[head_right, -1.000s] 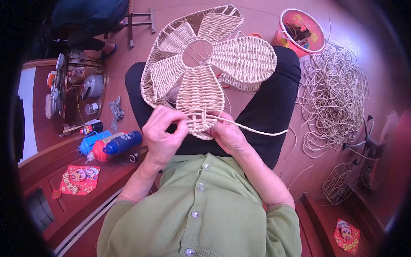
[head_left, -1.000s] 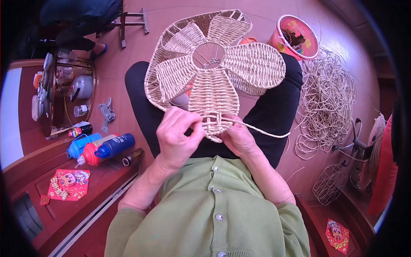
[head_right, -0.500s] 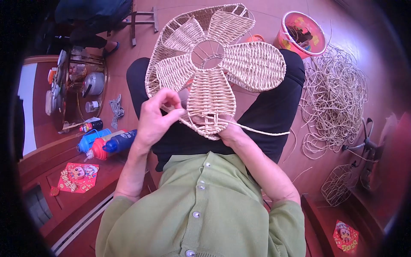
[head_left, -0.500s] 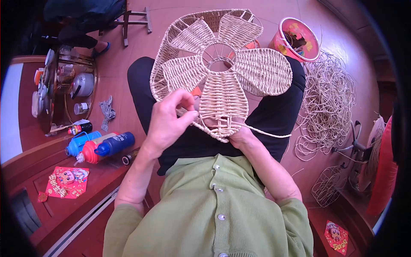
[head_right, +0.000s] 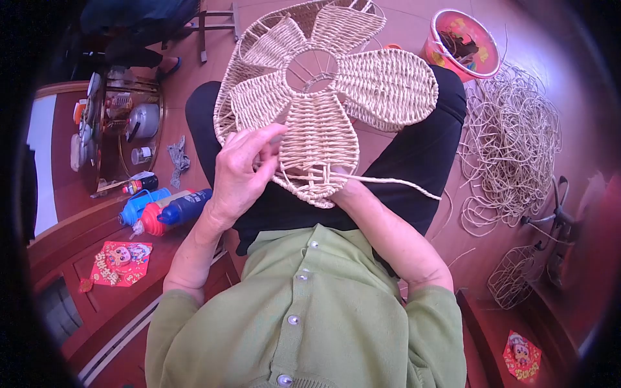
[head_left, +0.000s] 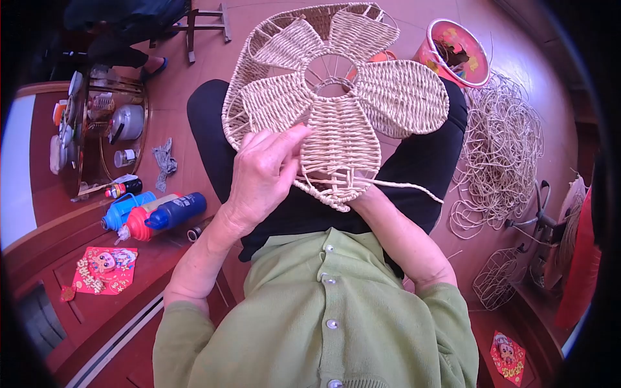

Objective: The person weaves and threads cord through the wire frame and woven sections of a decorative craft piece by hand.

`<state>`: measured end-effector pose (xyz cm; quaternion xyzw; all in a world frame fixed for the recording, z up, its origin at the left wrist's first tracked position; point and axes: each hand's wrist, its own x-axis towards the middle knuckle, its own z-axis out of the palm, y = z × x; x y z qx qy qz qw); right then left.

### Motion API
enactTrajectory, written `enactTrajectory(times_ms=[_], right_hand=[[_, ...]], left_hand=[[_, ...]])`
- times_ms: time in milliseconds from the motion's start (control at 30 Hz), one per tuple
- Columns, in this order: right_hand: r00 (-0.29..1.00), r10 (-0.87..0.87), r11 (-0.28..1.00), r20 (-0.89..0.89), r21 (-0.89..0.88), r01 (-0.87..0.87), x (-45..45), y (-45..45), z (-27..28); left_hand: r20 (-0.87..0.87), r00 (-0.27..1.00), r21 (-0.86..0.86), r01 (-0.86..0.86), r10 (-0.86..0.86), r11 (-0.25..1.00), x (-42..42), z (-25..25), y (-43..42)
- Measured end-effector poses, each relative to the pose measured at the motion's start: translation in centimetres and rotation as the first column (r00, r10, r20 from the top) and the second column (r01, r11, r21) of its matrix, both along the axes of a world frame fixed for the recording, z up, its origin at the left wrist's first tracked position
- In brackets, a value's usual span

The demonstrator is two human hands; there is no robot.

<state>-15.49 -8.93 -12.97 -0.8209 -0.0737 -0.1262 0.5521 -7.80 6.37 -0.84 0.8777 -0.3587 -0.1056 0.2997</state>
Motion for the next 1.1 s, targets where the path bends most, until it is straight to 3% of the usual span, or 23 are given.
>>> enactTrajectory(times_ms=[67, 167, 233, 300, 333, 367, 400, 433, 467, 500, 533, 567, 600, 633, 667, 733, 767, 800, 833, 933, 1000, 1100], right_hand=[[0.998, 0.042, 0.996, -0.051, 0.084, -0.038, -0.1, -0.1, 0.4], [0.986, 0.103, 0.974, -0.133, 0.214, -0.073, 0.0, -0.2, 0.8], [0.975, 0.123, 0.952, -0.187, 0.299, -0.063, 0.1, -0.1, 0.9], [0.953, 0.133, 0.904, -0.272, 0.428, -0.003, -0.2, 0.1, 1.0], [0.933, 0.138, 0.86, -0.333, 0.507, 0.054, -0.7, 0.1, 1.2], [0.898, 0.15, 0.795, -0.414, 0.591, 0.14, -1.5, -0.2, 1.6], [0.86, 0.171, 0.723, -0.481, 0.654, 0.222, -2.4, -0.3, 1.8], [0.818, 0.201, 0.646, -0.539, 0.7, 0.303, -3.2, -0.5, 1.9], [0.778, 0.234, 0.572, -0.583, 0.73, 0.374, -4.2, -0.8, 2.1], [0.769, 0.274, 0.501, -0.578, 0.768, 0.399, -5.2, -0.8, 2.2], [0.779, 0.314, 0.428, -0.543, 0.813, 0.394, -5.9, -1.0, 2.1], [0.78, 0.303, 0.431, -0.547, 0.809, 0.4, -6.6, -1.0, 2.4], [0.856, 0.288, 0.279, -0.429, 0.893, 0.353, -7.3, -0.9, 2.9], [0.918, 0.252, 0.122, -0.306, 0.951, 0.283, -7.7, -0.9, 3.4], [0.938, 0.241, 0.101, -0.249, 0.968, 0.231, -7.8, -1.0, 3.7], [0.942, 0.252, 0.07, -0.22, 0.975, 0.209, -7.8, -1.6, 4.3], [0.947, 0.262, 0.042, -0.185, 0.983, 0.181, -7.8, -1.8, 4.5], [0.952, 0.242, 0.056, -0.19, 0.982, 0.182, -7.7, -1.6, 4.6], [0.954, 0.23, 0.064, -0.191, 0.981, 0.181, -7.7, -1.3, 4.6], [0.961, 0.185, 0.079, -0.205, 0.978, 0.194, -7.8, -0.3, 4.4], [0.97, 0.131, 0.093, -0.203, 0.977, 0.192, -7.5, 0.2, 4.8], [0.978, 0.155, 0.091, -0.143, 0.987, 0.13, -7.0, -0.1, 5.0]], left_hand=[[0.493, 0.869, 0.004, -0.038, 0.031, 0.999, 0.8, -0.3, 1.5], [0.444, 0.8, -0.01, -0.445, 0.403, 0.895, 2.9, 1.8, 7.0], [0.67, 0.634, -0.032, -0.494, 0.386, 0.869, 6.7, 2.6, 15.3], [0.417, 0.585, 0.018, -0.77, 0.695, 0.638, 9.7, 5.3, 27.5], [0.085, 0.485, -0.08, -0.867, 0.87, 0.491, 11.2, 7.1, 34.7], [-0.1, 0.409, -0.169, -0.906, 0.907, 0.389, 11.4, 9.4, 39.6], [-0.132, 0.417, -0.22, -0.897, 0.899, 0.384, 9.8, 12.7, 44.0], [-0.38, 0.125, -0.354, -0.935, 0.917, -0.02, 13.5, 14.8, 60.1], [-0.549, 0.002, -0.463, -0.833, 0.836, -0.302, 14.7, 16.2, 72.9], [-0.296, -0.232, -0.295, -0.901, 0.927, -0.32, 11.4, 20.3, 62.1], [0.177, -0.016, -0.144, -0.99, 0.984, 0.01, 12.0, 21.2, 61.4], [0.638, 0.164, 0.037, -0.983, 0.752, 0.182, 12.6, 22.1, 60.6], [0.632, 0.283, 0.189, -0.959, 0.722, 0.21, 12.6, 21.3, 49.6], [0.709, 0.419, 0.088, -0.851, 0.567, 0.518, 15.1, 17.4, 49.9], [0.487, 0.564, 0.047, -0.78, 0.667, 0.625, 12.5, 14.9, 35.8], [0.163, 0.799, 0.028, -0.591, 0.58, 0.806, 7.2, 10.7, 17.5], [0.057, 0.891, 0.047, -0.453, 0.451, 0.89, 5.2, 8.2, 13.3], [-0.095, 0.929, -0.003, -0.361, 0.359, 0.933, 3.3, 5.2, 10.7], [-0.341, 0.873, 0.001, -0.371, 0.349, 0.929, 0.8, 5.1, 7.0], [-0.078, 0.99, -0.075, -0.123, 0.117, 0.99, -0.7, 1.6, 5.8], [-0.062, 0.993, 0.097, -0.095, 0.101, 0.991, -0.4, 2.0, 6.5], [-0.159, 0.985, 0.061, -0.059, 0.068, 0.996, -0.9, 3.4, 8.3]])
